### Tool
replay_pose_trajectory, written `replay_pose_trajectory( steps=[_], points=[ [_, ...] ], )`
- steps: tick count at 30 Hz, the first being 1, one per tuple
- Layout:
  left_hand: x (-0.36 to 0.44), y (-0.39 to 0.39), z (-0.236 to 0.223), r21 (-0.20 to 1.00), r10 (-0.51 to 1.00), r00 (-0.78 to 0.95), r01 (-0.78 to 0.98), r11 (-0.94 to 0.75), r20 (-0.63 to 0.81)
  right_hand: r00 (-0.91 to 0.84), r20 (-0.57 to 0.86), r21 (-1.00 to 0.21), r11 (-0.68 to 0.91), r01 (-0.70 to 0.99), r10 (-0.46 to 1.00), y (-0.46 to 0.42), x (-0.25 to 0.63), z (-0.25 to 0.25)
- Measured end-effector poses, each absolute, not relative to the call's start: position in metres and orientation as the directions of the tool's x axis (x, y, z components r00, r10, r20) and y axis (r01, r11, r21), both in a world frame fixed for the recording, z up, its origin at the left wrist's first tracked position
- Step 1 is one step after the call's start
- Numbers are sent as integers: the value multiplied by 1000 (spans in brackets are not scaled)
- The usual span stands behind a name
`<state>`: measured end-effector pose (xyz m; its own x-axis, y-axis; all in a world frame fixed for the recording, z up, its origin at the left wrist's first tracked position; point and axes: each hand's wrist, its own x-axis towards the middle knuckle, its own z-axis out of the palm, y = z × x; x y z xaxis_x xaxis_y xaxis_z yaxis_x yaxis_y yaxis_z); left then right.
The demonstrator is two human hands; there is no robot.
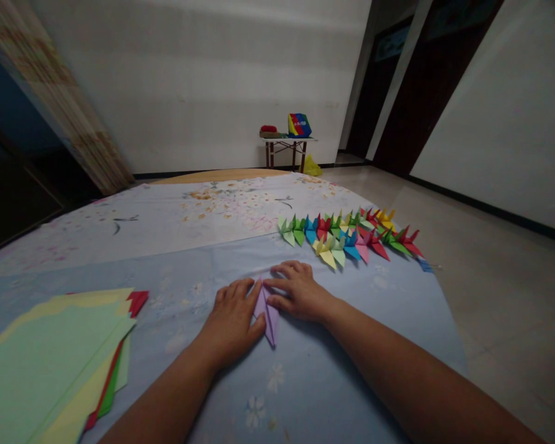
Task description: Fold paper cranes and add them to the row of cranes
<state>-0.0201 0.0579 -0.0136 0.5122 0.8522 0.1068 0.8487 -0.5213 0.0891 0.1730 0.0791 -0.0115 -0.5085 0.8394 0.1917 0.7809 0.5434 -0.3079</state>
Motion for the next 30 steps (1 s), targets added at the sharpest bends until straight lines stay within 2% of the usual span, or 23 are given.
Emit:
replay_pose_trajectory(
  steps=[5,11,18,30],
  points=[
    [-16,54,-12,50,855,513,854,-517,70,-557,148,-202,576,792,817,74,171,-4],
    [-16,54,-12,46,861,506,860,-508,58,-571,121,-140,584,800,812,70,169,1],
    [-16,55,-13,62,862,503,860,-507,65,-540,98,-111,548,829,836,66,167,3],
    [-17,58,-10,77,860,497,859,-506,110,-513,120,-130,525,841,850,66,167,-1]
  ],
)
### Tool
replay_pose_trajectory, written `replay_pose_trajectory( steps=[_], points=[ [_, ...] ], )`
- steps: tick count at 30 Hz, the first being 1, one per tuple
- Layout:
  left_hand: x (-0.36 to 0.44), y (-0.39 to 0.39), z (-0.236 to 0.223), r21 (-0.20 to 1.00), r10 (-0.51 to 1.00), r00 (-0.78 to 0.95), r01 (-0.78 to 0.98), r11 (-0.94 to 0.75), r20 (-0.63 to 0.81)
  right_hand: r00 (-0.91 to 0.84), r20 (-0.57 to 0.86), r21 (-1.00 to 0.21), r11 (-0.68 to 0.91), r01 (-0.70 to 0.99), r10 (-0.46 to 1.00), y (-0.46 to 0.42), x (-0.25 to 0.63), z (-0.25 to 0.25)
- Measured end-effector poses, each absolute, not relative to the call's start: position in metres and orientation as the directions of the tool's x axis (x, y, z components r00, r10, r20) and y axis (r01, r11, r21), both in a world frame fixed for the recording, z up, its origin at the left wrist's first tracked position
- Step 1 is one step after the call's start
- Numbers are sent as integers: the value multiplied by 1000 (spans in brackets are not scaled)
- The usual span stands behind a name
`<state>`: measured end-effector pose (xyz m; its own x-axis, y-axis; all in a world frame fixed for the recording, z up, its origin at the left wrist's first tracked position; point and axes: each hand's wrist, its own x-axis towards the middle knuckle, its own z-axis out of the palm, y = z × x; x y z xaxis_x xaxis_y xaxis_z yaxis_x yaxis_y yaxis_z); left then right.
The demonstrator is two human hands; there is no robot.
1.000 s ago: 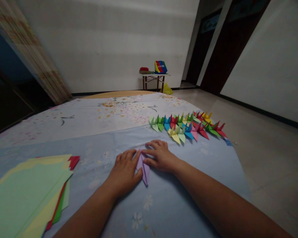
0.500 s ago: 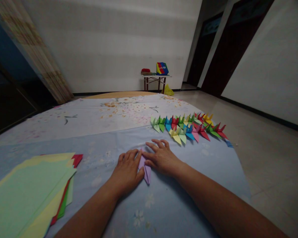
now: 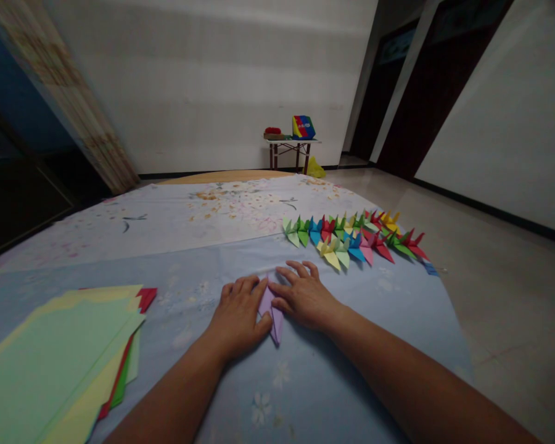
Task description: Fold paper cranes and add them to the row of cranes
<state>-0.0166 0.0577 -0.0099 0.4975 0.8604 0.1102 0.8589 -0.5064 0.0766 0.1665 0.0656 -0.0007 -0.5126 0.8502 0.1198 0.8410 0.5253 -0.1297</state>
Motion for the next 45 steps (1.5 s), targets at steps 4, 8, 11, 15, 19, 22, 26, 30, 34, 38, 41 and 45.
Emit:
replay_pose_trajectory(
  steps=[4,8,11,15,19,22,26,30,34,38,41,45],
  points=[
    [-15,57,-9,67,862,496,861,-504,108,-525,139,-129,541,831,840,67,167,-2],
    [-14,57,-10,47,861,496,863,-503,111,-526,149,-133,544,828,837,67,166,-1],
    [-13,56,-12,37,861,495,864,-502,116,-518,146,-141,536,833,843,67,166,0],
    [-11,54,-12,32,869,480,873,-486,118,-507,139,-158,524,837,851,68,166,-1],
    [-9,49,-11,31,847,500,858,-513,181,-504,146,-182,524,832,851,70,167,-3],
    [-8,46,-11,33,821,530,836,-548,211,-503,149,-188,524,831,851,71,168,-5],
    [-7,43,-8,18,832,526,843,-537,177,-499,155,-195,521,831,853,72,169,-6],
    [-5,41,-6,3,841,518,851,-525,156,-497,159,-200,521,830,853,72,171,-8],
    [-4,39,-4,8,847,514,854,-520,136,-493,147,-195,514,836,858,71,171,-6],
    [-6,39,-4,43,851,509,855,-517,129,-496,123,-186,511,840,860,71,171,-4],
    [-8,40,-4,71,853,507,853,-518,126,-489,118,-178,503,846,864,71,172,-4],
    [-9,40,-1,98,854,507,850,-518,112,-484,119,-177,498,849,867,72,172,-5]
  ],
)
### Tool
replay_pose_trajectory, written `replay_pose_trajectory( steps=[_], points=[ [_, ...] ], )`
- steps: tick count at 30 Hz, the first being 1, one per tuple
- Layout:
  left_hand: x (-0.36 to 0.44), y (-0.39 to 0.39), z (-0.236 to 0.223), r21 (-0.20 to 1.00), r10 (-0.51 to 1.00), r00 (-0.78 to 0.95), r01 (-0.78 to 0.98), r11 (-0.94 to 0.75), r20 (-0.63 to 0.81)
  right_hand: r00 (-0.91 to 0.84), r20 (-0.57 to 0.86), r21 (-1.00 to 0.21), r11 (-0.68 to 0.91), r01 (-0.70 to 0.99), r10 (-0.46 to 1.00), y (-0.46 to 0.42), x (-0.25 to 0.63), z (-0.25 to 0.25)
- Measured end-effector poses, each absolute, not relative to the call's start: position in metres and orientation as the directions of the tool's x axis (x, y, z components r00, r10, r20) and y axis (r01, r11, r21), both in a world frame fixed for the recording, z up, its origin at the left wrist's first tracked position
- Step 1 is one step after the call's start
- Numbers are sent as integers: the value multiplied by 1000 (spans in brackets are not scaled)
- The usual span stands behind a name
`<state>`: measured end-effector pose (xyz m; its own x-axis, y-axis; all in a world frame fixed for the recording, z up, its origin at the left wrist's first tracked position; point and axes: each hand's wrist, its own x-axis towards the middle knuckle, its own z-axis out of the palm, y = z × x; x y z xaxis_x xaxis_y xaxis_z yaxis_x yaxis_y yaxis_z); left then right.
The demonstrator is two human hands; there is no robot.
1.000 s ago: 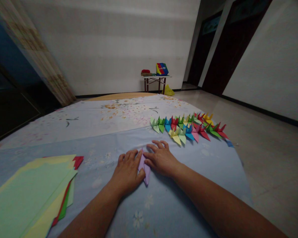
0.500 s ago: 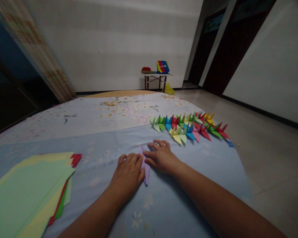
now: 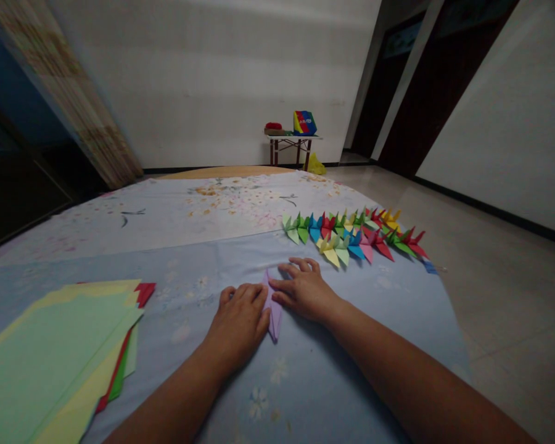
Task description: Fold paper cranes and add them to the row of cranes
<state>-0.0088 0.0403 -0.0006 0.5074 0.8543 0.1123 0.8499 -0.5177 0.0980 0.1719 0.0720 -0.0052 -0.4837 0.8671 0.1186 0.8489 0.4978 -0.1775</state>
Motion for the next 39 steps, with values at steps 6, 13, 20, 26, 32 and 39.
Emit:
replay_pose_trajectory(
  steps=[6,13,20,26,32,39],
  points=[
    [-6,37,-4,104,858,488,856,-506,157,-488,126,-173,503,847,864,71,172,-5],
    [-3,36,-9,58,852,496,858,-511,167,-473,150,-145,493,858,868,67,168,-3],
    [-2,36,-10,55,854,490,861,-506,175,-468,160,-108,487,867,869,67,165,-6],
    [-1,36,-9,60,853,488,861,-505,183,-467,186,-77,486,870,865,66,158,-6],
    [-1,36,-7,61,851,491,859,-509,186,-456,222,-67,480,874,862,66,152,-10],
    [0,37,-8,55,850,491,859,-509,189,-444,195,-108,470,876,874,75,151,-15]
  ],
)
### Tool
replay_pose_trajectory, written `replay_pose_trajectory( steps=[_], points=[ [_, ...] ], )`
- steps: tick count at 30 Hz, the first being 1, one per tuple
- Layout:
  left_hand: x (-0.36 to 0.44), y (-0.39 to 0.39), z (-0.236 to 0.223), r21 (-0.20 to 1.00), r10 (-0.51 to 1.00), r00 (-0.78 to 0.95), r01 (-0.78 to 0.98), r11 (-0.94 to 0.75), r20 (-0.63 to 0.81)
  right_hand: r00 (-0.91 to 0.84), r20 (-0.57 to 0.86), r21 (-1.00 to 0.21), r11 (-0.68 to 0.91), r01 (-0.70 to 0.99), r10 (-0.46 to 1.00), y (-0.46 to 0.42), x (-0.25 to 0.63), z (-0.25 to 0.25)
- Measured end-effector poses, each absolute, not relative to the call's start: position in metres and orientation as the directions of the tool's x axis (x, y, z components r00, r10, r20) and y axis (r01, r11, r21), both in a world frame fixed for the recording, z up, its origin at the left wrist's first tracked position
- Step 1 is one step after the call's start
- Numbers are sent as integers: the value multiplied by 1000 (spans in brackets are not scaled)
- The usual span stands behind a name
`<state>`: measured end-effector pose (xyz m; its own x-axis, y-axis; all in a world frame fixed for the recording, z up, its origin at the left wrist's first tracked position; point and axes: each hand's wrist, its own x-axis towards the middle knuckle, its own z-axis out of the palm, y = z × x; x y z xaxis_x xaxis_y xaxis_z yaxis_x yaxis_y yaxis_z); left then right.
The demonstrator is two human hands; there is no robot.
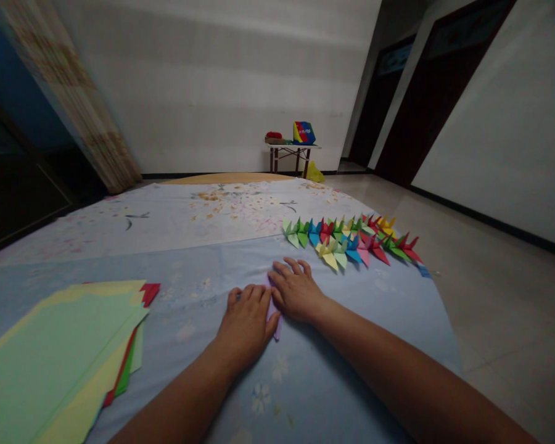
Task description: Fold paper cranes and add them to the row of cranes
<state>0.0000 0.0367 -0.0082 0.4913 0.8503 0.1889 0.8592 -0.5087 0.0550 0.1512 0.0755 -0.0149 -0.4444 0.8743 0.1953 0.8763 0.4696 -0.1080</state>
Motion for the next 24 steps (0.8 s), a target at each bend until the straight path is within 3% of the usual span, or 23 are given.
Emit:
replay_pose_trajectory(
  steps=[8,15,24],
  points=[
    [-1,37,-9,47,850,495,859,-510,183,-351,172,-178,379,908,921,89,169,-11],
    [-1,37,-10,48,852,491,861,-506,179,-472,175,-179,500,847,864,81,168,-16],
    [0,35,-5,43,869,474,874,-484,138,-476,162,-175,500,848,864,82,157,-20]
  ],
)
